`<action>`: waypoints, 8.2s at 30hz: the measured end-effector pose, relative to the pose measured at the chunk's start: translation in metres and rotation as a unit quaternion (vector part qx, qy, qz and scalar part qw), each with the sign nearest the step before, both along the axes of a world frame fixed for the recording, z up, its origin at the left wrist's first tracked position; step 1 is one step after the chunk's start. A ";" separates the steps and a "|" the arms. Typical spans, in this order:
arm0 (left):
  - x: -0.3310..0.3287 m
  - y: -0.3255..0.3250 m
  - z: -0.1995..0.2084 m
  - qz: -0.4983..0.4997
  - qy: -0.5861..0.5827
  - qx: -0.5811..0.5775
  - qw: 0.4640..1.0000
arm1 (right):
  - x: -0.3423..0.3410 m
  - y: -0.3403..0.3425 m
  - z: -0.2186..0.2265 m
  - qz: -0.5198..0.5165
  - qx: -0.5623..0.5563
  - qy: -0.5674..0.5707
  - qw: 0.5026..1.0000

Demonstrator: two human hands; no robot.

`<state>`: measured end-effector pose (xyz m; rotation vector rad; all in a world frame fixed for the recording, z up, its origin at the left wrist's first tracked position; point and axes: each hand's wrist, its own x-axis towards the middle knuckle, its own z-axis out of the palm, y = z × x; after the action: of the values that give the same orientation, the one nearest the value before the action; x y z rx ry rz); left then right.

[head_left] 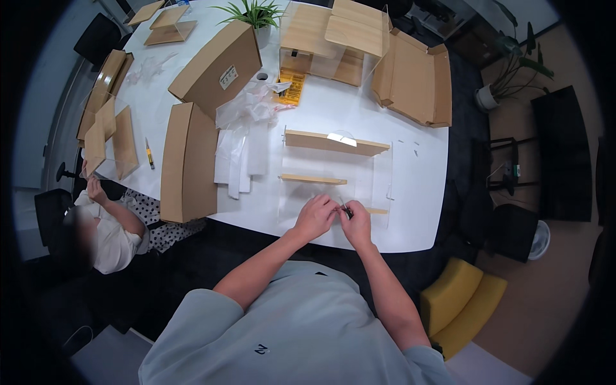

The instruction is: The person assembles a small wooden shelf unit on a white table. They insert wooden slats into a clear acrylic frame and secure them using a screwdriver. Another person is visible in the background working on similar items.

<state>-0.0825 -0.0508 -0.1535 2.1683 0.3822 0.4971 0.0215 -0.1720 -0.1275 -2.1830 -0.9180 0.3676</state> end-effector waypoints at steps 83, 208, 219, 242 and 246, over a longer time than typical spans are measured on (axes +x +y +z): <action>0.008 0.002 -0.021 0.016 -0.018 0.029 0.999 | 0.026 0.056 0.099 0.487 -0.393 -0.212 0.751; 0.004 -0.006 -0.062 0.062 0.046 -0.559 0.825 | 0.002 0.062 0.084 0.474 -0.397 -0.281 0.734; 0.005 -0.010 -0.069 0.037 0.057 -0.552 0.831 | 0.030 0.066 0.049 0.056 -0.438 0.011 0.897; 0.005 -0.003 -0.064 0.039 0.046 -0.582 0.811 | 0.010 0.066 0.082 0.314 -0.448 -0.181 0.817; 0.007 -0.008 -0.072 0.055 0.033 -0.596 0.801 | 0.011 0.062 0.094 0.494 -0.448 -0.268 0.695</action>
<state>-0.0755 -0.0585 -0.2252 0.9254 0.6400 0.1345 0.0326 -0.1097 -0.0339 -2.4053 -2.7374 0.8276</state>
